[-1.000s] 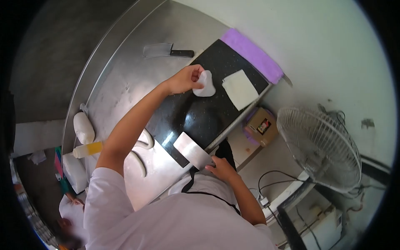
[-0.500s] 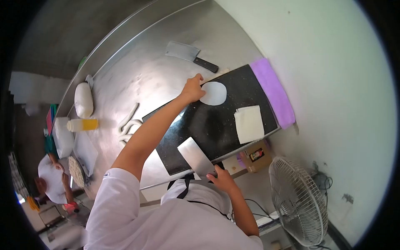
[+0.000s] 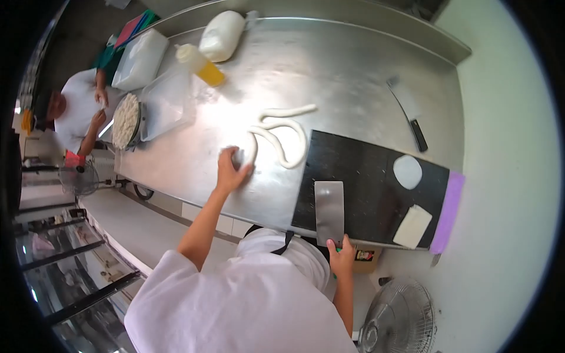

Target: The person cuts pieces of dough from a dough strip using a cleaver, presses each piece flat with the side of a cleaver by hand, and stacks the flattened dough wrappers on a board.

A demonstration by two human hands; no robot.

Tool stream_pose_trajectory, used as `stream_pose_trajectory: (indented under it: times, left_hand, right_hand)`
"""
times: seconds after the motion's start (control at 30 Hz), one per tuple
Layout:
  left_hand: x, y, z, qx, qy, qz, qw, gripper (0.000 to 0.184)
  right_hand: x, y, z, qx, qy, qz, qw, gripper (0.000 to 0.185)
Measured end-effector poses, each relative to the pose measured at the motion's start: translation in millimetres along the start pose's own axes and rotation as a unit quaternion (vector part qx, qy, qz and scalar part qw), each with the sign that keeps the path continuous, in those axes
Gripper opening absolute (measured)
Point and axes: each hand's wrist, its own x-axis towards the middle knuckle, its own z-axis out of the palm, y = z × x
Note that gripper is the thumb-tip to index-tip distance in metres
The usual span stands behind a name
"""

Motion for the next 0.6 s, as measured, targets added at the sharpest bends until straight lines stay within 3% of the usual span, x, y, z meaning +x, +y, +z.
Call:
stream_pose_trajectory:
  times: [0.1, 0.2, 0.23, 0.3, 0.37, 0.43, 0.6]
  left_hand:
    - [-27.2, -24.6, -12.1, -0.050, -0.048, 0.091, 0.993, 0.059]
    - [-39.6, -34.4, -26.8, -0.109, -0.105, 0.032, 0.988, 0.043]
    - [-41.2, -45.4, -32.9, -0.115, -0.099, 0.024, 0.988, 0.043]
    - [-44.8, -69.2, -42.7, -0.119, -0.059, 0.169, 0.977, 0.039]
    - [-45.5, -83.8, -36.7, -0.141, -0.039, 0.179, 0.973, 0.035]
    - [-38.0, -89.6, -38.7, -0.159, -0.020, 0.191, 0.968, 0.031]
    - [-20.6, -101.7, -40.6, -0.144, -0.097, 0.230, 0.958, 0.020]
  right_hand:
    - [10.5, -39.1, 39.0, -0.037, 0.019, -0.022, 0.999, 0.029]
    - [32.7, -76.0, 72.2, -0.051, -0.017, -0.021, 0.998, 0.038]
    - [37.0, -103.7, 82.8, -0.048, -0.049, -0.048, 0.997, 0.036]
    - [43.5, -130.0, 108.8, -0.050, -0.087, -0.070, 0.992, 0.035]
    - [55.3, -138.3, 136.7, -0.139, -0.113, -0.102, 0.979, 0.031]
    - [60.6, -151.7, 159.9, -0.140, -0.115, -0.118, 0.976, 0.032]
    - [65.6, -171.6, 187.5, -0.160, -0.108, -0.118, 0.974, 0.033]
